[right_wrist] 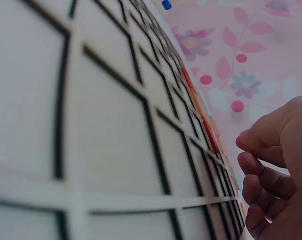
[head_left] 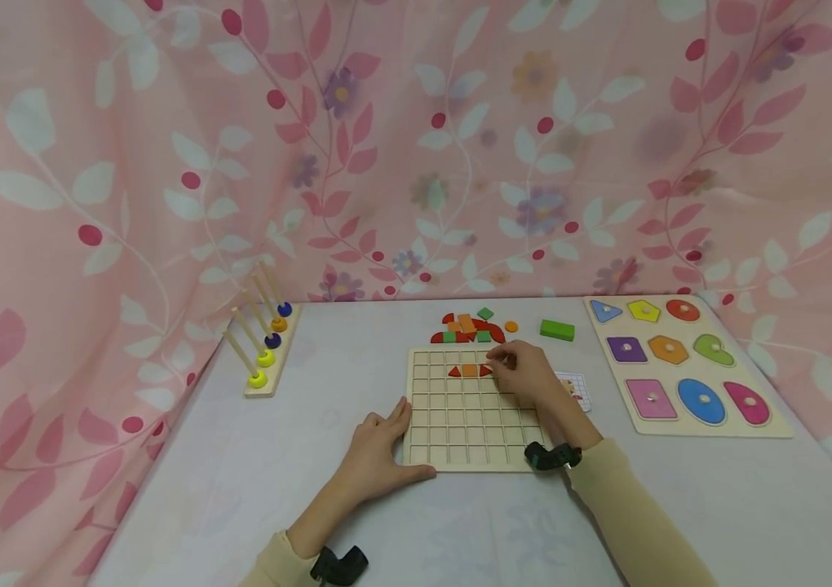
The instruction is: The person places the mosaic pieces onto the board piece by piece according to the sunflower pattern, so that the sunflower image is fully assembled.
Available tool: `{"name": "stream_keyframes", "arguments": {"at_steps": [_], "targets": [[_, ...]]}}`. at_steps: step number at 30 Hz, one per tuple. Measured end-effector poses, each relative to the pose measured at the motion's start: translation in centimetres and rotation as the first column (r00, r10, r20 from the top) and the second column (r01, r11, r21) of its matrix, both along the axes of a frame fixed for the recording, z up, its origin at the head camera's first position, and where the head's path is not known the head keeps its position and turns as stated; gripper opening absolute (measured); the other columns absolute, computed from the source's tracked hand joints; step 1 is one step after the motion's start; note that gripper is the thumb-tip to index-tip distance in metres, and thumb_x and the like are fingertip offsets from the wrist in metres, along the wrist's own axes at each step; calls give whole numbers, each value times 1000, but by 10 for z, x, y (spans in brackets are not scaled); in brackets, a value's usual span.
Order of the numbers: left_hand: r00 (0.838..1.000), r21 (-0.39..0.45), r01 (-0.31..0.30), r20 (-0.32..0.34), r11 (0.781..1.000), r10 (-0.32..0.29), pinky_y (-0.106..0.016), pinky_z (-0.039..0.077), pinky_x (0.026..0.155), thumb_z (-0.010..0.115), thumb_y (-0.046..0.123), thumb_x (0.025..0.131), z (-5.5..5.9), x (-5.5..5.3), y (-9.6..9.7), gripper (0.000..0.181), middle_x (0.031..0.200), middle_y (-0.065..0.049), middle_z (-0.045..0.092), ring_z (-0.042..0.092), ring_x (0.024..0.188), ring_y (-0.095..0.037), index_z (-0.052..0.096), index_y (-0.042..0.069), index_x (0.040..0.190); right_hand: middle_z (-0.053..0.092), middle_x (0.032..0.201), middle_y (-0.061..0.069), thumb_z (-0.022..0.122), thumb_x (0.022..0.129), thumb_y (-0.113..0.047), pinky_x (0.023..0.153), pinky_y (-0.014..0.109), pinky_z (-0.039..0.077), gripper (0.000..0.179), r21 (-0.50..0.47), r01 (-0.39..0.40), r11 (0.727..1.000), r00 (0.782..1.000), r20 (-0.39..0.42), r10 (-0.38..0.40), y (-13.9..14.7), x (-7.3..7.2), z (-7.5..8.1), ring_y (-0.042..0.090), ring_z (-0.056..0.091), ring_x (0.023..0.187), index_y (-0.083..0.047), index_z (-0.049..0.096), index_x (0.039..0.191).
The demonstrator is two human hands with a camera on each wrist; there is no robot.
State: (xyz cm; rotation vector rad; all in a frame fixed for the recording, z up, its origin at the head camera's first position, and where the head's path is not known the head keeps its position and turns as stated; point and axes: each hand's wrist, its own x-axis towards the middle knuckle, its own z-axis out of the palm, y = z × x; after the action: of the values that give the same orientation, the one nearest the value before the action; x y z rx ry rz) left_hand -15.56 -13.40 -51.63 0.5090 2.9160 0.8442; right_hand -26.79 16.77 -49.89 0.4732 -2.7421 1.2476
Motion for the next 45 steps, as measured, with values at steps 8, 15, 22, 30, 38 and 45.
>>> {"name": "stream_keyframes", "arguments": {"at_steps": [8, 15, 22, 30, 38, 45], "targets": [[1000, -3, 4, -9, 1000, -4, -28, 32, 72, 88, 65, 76, 0, -1, -1, 115, 171, -8, 35, 36, 87, -12, 42, 4, 161, 74, 109, 14, 70, 100, -9, 77, 37, 51, 17, -14, -113, 993, 993, -24, 113, -20, -7, 4, 24, 63, 88, 0, 78, 112], [1000, 7, 15, -7, 1000, -15, -28, 32, 73, 87, 66, 76, -1, 0, 0, 115, 171, -8, 35, 36, 88, -12, 41, 3, 161, 73, 106, 10, 73, 95, -11, 79, 38, 51, 16, 47, -175, 983, 984, -19, 176, -36, -13, 3, 23, 59, 90, -5, 81, 108], [1000, 9, 18, -10, 1000, -18, -28, 31, 73, 88, 65, 76, 0, 0, 0, 115, 170, -11, 36, 35, 88, -13, 42, 2, 161, 70, 103, 6, 75, 94, -14, 78, 36, 47, 18, 124, -173, 977, 985, 5, 174, -39, -10, 3, 22, 53, 90, -9, 83, 109], [1000, 19, 18, -16, 1000, -17, -29, 31, 73, 88, 65, 76, 1, 1, 0, 116, 170, -12, 36, 35, 88, -13, 42, 0, 160, 71, 100, 5, 75, 94, -12, 77, 35, 47, 14, 125, -178, 976, 983, -22, 182, -40, -13, 3, 20, 54, 88, -8, 83, 105], [1000, 15, 16, -5, 1000, -16, -28, 31, 73, 87, 66, 76, 1, 0, 0, 115, 171, -10, 36, 35, 88, -13, 42, 2, 161, 69, 102, 5, 76, 94, -15, 80, 36, 47, 13, 129, -167, 977, 986, 14, 167, -40, -13, 1, 21, 54, 91, -10, 81, 105], [1000, 16, 15, -18, 1000, -15, -27, 31, 72, 87, 67, 76, 0, 1, 0, 115, 170, -10, 37, 34, 87, -12, 42, 2, 160, 68, 98, 4, 76, 94, -15, 78, 37, 47, 13, 127, -172, 977, 985, -6, 174, -40, -13, 2, 21, 54, 87, -9, 81, 105]]}}
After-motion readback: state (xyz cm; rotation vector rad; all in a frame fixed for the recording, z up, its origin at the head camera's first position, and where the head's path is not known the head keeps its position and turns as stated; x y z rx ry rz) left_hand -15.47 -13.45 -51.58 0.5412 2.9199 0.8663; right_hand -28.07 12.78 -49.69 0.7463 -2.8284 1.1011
